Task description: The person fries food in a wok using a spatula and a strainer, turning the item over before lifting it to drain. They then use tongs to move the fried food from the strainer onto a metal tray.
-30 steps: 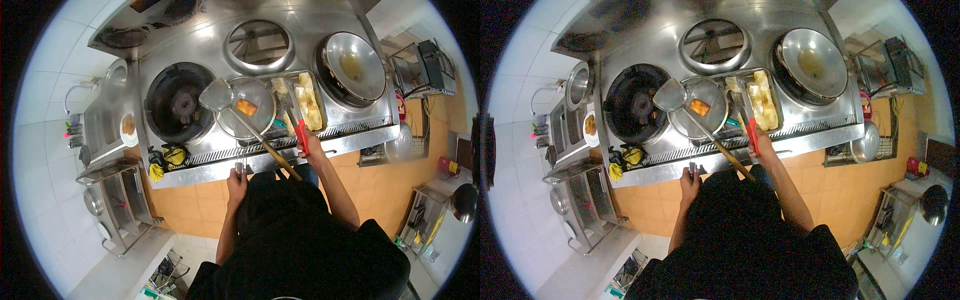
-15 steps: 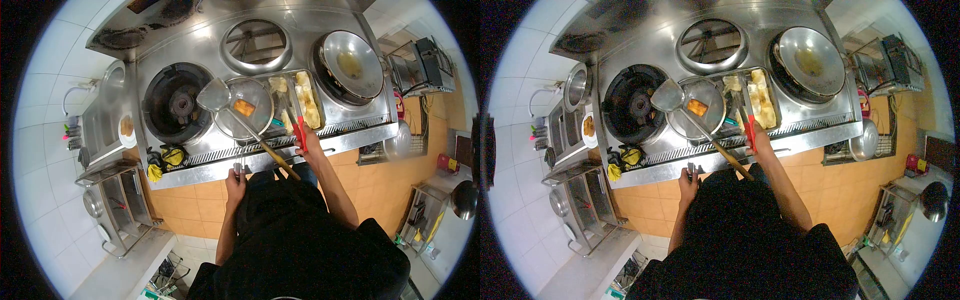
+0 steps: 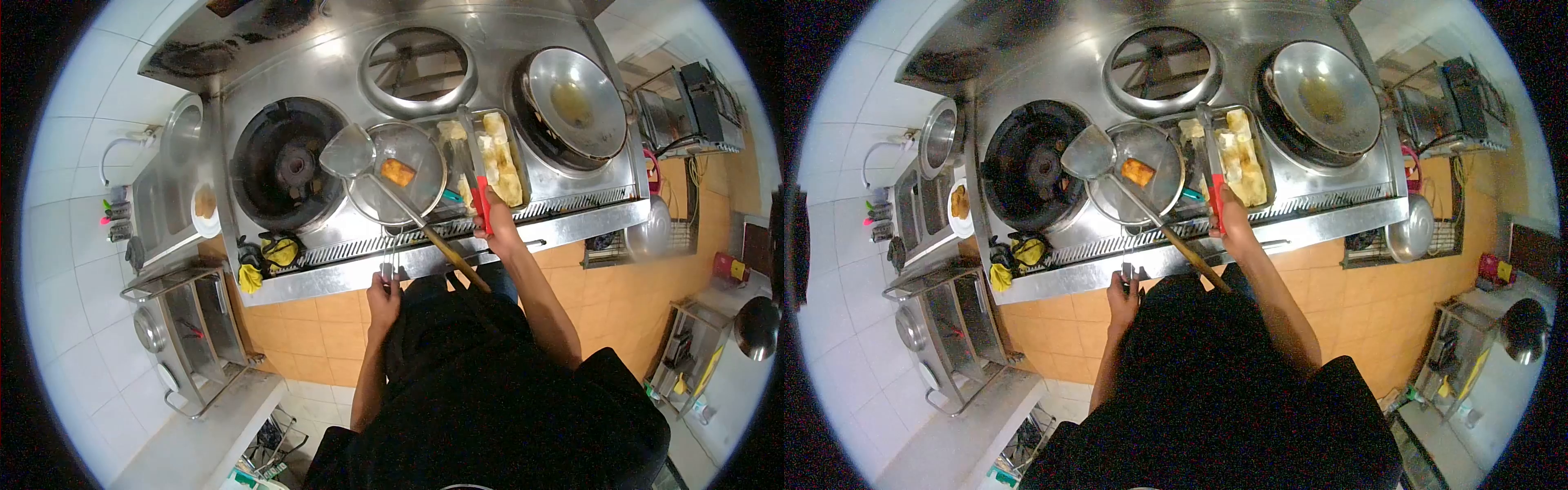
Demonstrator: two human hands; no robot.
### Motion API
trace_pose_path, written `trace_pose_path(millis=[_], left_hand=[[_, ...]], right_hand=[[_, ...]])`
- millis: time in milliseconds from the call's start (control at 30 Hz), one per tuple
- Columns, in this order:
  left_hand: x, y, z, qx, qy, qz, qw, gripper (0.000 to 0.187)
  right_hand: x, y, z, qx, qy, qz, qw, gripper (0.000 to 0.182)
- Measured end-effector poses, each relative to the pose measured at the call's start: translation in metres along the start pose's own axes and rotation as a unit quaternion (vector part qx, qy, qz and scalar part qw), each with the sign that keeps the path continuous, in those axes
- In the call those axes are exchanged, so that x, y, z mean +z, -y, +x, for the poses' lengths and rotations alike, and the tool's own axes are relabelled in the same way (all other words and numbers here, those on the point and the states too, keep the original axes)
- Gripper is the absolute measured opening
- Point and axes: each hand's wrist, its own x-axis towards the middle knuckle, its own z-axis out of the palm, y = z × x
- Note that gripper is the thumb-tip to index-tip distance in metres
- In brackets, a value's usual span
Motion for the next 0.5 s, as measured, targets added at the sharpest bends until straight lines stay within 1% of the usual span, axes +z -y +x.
trace_pose_path(millis=[33,133,200,300,400,433,500], left_hand=[[0.000,0.001,-0.001,0.000,0.000,0.000,1.000,0.023],[0.002,0.006,0.000,0.005,-0.011,-0.017,1.000,0.023],[0.005,0.017,-0.002,-0.055,0.009,-0.062,0.997,0.024],[-0.006,-0.017,-0.001,-0.063,0.038,-0.023,0.997,0.028],[0.002,0.013,0.000,-0.082,0.036,-0.053,0.995,0.027],[0.000,0.007,0.001,-0.081,0.037,-0.052,0.995,0.027],[-0.004,-0.005,0.000,-0.023,0.031,-0.003,0.999,0.026]], right_hand=[[0.004,0.001,-0.001,-0.015,-0.021,-0.021,0.999,0.039],[-0.002,-0.005,0.000,0.001,0.003,0.012,1.000,0.039],[-0.004,-0.007,0.007,0.004,0.008,0.014,1.000,0.038],[-0.001,-0.008,0.013,-0.019,0.003,-0.006,1.000,0.038],[-0.003,-0.007,0.019,-0.022,0.007,-0.019,1.000,0.039],[-0.004,-0.007,0.020,-0.022,0.007,-0.029,0.999,0.039],[-0.007,-0.009,0.022,-0.021,0.007,-0.037,0.999,0.039]])
